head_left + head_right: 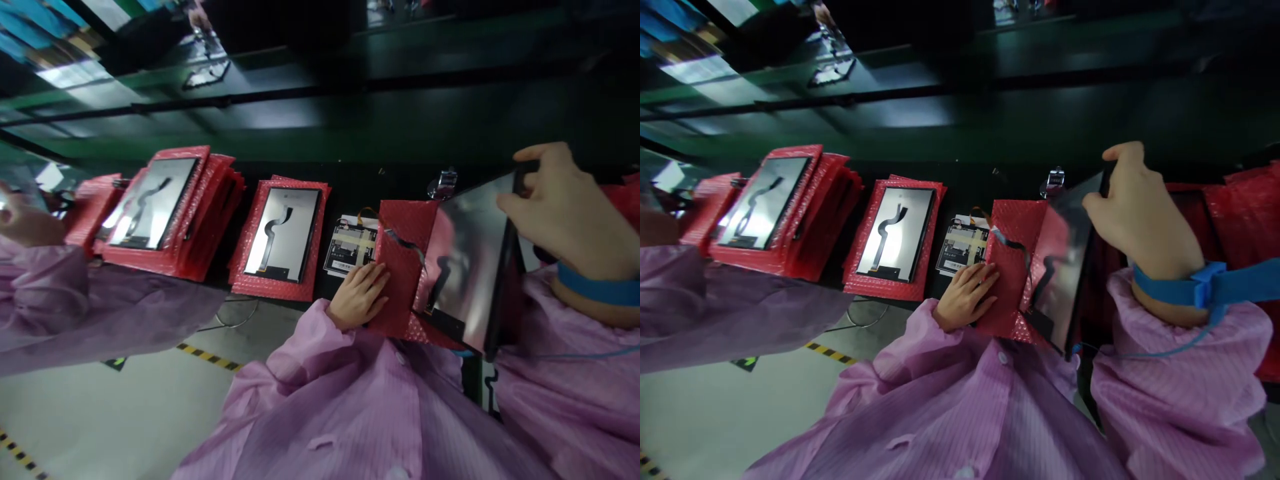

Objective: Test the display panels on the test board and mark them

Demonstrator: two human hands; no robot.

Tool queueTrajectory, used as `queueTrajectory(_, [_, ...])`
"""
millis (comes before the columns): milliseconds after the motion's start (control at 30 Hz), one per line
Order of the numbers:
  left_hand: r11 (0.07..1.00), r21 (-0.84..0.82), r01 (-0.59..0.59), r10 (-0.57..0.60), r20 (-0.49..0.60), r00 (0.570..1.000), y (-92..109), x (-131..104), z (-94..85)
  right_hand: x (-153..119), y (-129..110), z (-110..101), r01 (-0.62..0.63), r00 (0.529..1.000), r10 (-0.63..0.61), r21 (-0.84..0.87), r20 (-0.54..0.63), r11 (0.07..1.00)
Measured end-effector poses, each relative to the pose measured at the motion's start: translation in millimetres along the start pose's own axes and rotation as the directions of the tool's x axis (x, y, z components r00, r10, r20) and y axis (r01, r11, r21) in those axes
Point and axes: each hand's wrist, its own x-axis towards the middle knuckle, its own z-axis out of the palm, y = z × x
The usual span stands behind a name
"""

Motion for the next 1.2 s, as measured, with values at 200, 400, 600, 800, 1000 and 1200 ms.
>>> queueTrajectory(200, [0.998,-0.055,0.023,-0.019,0.071,0.997,-13,18,-2.4,-9,20,-15,0.014,1.000,-0.021,0.374,0.015,0.927])
queueTrajectory(400, [0.965,-0.254,0.062,-0.057,0.028,0.998,-33,34,0.3,15,30,42,-0.198,0.978,0.082,0.717,0.193,0.668])
queueTrajectory(600, [0.935,-0.339,0.107,-0.125,-0.032,0.992,-38,38,1.6,27,55,88,-0.062,0.992,-0.006,0.524,0.127,0.849])
queueTrajectory(800, [0.963,-0.267,0.035,-0.084,-0.174,0.981,-37,61,-27.4,3,38,103,0.235,0.958,-0.229,0.015,-0.173,0.972])
queueTrajectory(1000, [0.982,-0.158,0.100,-0.151,-0.355,0.922,-55,103,-35.2,-19,-1,134,0.464,0.831,-0.549,0.433,0.088,0.773])
queueTrajectory(1200, [0.986,-0.133,0.099,-0.121,-0.170,0.978,-71,105,-21.3,-25,-4,147,0.354,0.840,-0.520,0.570,0.155,0.742])
